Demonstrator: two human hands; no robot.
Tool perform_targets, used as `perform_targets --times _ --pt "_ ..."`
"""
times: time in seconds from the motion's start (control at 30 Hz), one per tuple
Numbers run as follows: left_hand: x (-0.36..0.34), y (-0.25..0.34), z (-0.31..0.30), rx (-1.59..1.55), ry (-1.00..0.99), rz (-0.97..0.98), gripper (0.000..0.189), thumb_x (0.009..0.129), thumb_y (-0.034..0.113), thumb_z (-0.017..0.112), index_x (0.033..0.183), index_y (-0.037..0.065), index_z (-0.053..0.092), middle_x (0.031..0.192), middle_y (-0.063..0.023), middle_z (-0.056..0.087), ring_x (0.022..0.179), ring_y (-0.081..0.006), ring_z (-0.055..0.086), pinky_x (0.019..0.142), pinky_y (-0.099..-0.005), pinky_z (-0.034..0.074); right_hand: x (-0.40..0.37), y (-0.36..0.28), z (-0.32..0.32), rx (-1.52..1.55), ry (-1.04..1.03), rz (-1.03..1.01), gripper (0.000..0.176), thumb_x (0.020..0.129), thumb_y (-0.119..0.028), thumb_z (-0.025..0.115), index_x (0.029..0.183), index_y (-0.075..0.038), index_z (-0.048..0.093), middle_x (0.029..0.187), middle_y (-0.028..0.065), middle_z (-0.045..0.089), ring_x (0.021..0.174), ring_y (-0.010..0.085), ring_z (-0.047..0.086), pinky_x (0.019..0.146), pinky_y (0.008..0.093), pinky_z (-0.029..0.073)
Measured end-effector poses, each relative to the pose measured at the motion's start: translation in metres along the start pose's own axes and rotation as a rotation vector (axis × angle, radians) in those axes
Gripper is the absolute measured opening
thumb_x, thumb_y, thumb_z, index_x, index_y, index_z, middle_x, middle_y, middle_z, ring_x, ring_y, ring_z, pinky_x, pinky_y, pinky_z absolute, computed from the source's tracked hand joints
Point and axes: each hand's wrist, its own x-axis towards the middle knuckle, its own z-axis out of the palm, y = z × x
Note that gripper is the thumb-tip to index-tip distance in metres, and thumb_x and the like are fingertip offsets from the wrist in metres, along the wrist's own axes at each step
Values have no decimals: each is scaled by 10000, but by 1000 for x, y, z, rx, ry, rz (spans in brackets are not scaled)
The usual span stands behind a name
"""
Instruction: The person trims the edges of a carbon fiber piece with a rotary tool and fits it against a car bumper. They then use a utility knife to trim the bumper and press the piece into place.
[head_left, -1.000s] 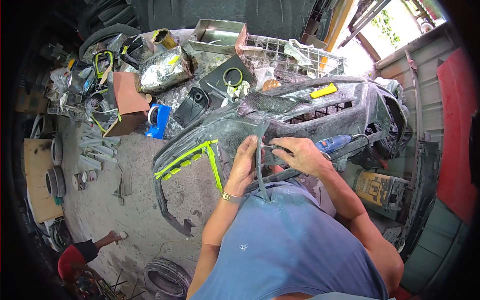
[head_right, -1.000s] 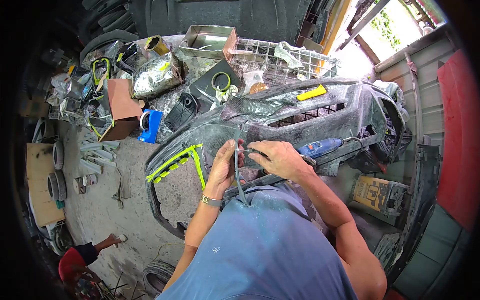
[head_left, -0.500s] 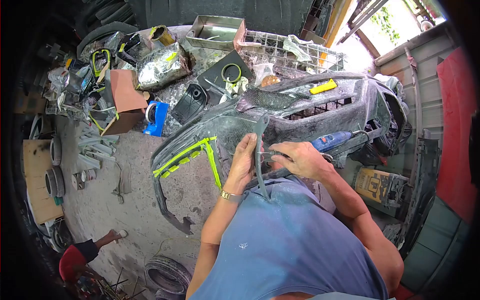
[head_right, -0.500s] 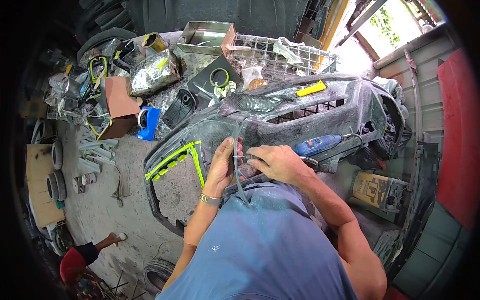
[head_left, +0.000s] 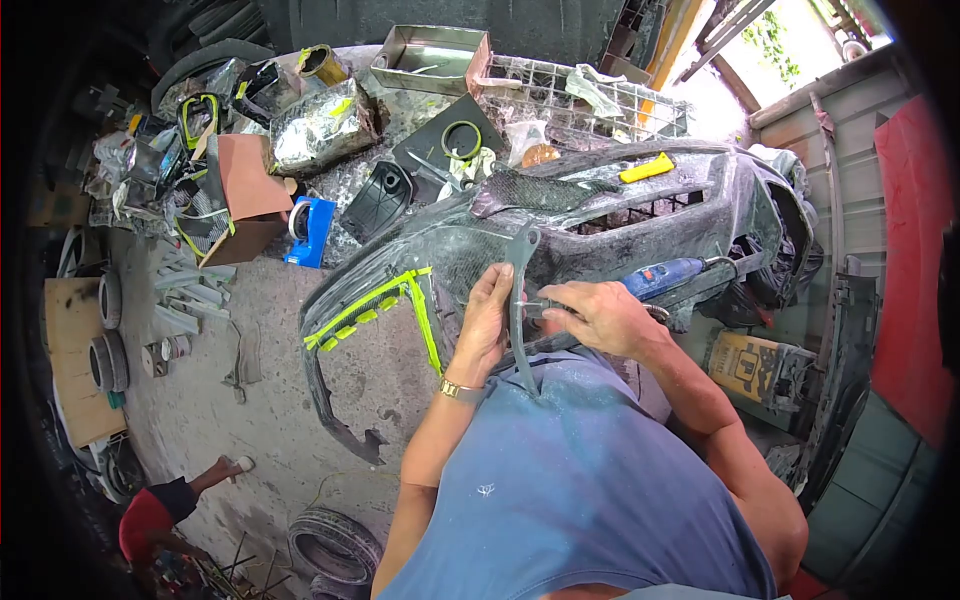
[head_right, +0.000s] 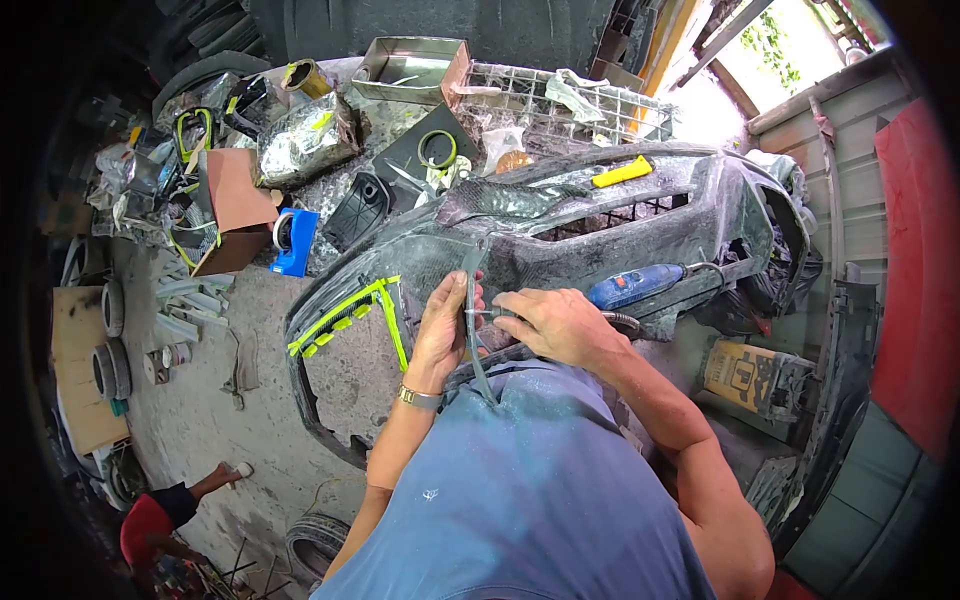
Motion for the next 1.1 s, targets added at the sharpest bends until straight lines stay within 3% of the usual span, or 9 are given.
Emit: perform_targets --times 0.37,0.43,0.67,0.8,1.1 --pt "1 -2 -1 17 6 -5 273 990 332 571 1133 102 606 833 70 595 695 -22 551 601 -188 467 2 0 0 27 7 12 319 944 -321 572 1124 -62 619 951 151 677 857 367 653 710 469 518" --pt "3 -5 -3 9 -11 9 277 992 334 567 1137 101 601 829 69 592 685 -21 556 600 -188 471 1 -2 0 11 -77 32 321 945 -324 570 1126 -64 625 963 152 677 876 362 652 723 467 518" --pt "2 -6 -2 37 -10 6 289 992 341 563 1141 95 598 826 65 587 687 -30 566 597 -195 475 11 12 0 17 90 -3 312 945 -313 578 1120 -59 631 980 161 681 888 366 653 742 448 526" --pt "0 -2 -3 19 -22 19 287 994 333 561 1145 91 598 830 62 591 695 -35 573 598 -194 470 6 4 -3 33 -5 9 310 943 -306 584 1114 -51 630 967 170 677 878 372 651 738 452 522" --pt "1 -6 -3 24 -9 16 278 997 328 558 1142 94 600 847 60 593 707 -34 568 601 -196 459 11 11 -3 37 55 2 314 934 -304 594 1104 -44 634 945 167 677 880 377 646 740 456 517"
